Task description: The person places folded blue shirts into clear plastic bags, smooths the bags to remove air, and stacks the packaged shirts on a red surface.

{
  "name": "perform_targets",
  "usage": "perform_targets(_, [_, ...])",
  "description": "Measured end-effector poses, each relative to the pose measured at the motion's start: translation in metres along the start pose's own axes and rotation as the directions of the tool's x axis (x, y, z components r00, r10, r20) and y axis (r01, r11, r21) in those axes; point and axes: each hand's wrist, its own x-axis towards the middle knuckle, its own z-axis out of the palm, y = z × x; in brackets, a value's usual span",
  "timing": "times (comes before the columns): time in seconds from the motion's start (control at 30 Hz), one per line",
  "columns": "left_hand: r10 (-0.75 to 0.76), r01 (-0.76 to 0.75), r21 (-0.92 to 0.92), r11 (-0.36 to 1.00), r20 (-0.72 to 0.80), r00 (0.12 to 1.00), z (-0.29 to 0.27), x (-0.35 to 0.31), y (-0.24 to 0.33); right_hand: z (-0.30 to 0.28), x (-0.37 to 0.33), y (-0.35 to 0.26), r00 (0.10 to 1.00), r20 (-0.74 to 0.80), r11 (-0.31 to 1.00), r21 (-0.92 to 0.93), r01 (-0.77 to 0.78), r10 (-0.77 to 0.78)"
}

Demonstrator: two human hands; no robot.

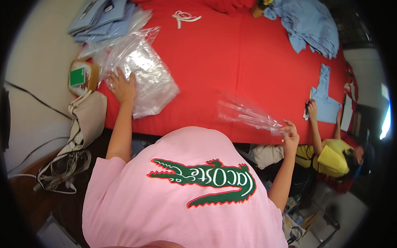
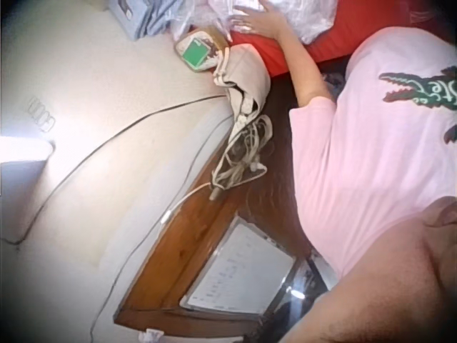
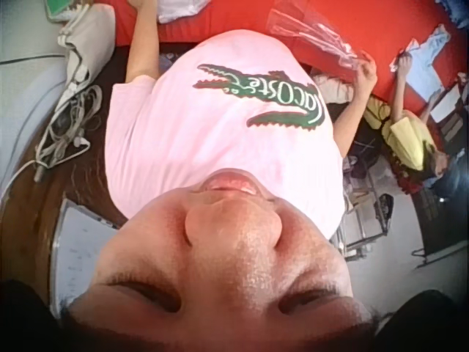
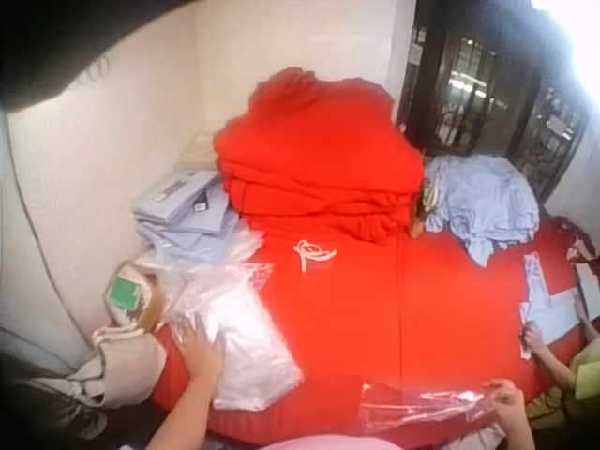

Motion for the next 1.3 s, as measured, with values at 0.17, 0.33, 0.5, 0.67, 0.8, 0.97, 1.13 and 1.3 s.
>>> perform_targets(0.17, [-0.031,0.036,-0.055,0.998,0.095,0.995,0.011,-0.002,-0.013,-0.024,-0.027,0.072,0.861,-0.280,0.830,0.500,-0.247,0.425])
perform_targets(0.33, [-0.088,0.151,-0.684,0.713,0.126,0.988,-0.029,0.024,-0.009,0.047,-0.041,0.041,0.787,-0.143,0.529,0.809,-0.256,0.600])
perform_targets(0.5, [0.530,0.599,-0.772,0.214,0.606,0.593,-0.095,-0.075,0.134,0.081,-0.047,0.044,0.791,0.092,0.192,0.947,-0.258,0.605])
perform_targets(0.67, [0.690,0.918,-0.346,0.195,0.713,0.122,-0.060,-0.203,0.262,0.089,-0.078,0.002,0.854,0.142,0.249,0.921,-0.299,0.501])
perform_targets(0.8, [0.624,0.908,-0.418,0.027,0.716,0.312,-0.019,-0.227,0.334,0.061,-0.116,0.040,0.889,0.120,0.697,0.579,-0.424,0.441])
perform_targets(0.97, [0.544,0.820,-0.572,0.017,0.694,0.472,-0.042,-0.258,0.364,0.032,-0.164,0.128,0.795,0.282,0.526,0.624,-0.577,0.538])
perform_targets(1.13, [0.487,0.579,-0.782,-0.230,0.423,0.764,-0.060,-0.293,0.375,-0.020,-0.196,0.181,0.605,0.405,0.348,0.548,-0.761,0.686])
perform_targets(1.3, [0.725,0.519,-0.848,-0.106,0.291,0.624,-0.109,-0.324,0.380,-0.059,-0.202,0.274,0.866,0.056,0.833,0.246,-0.495,0.497])
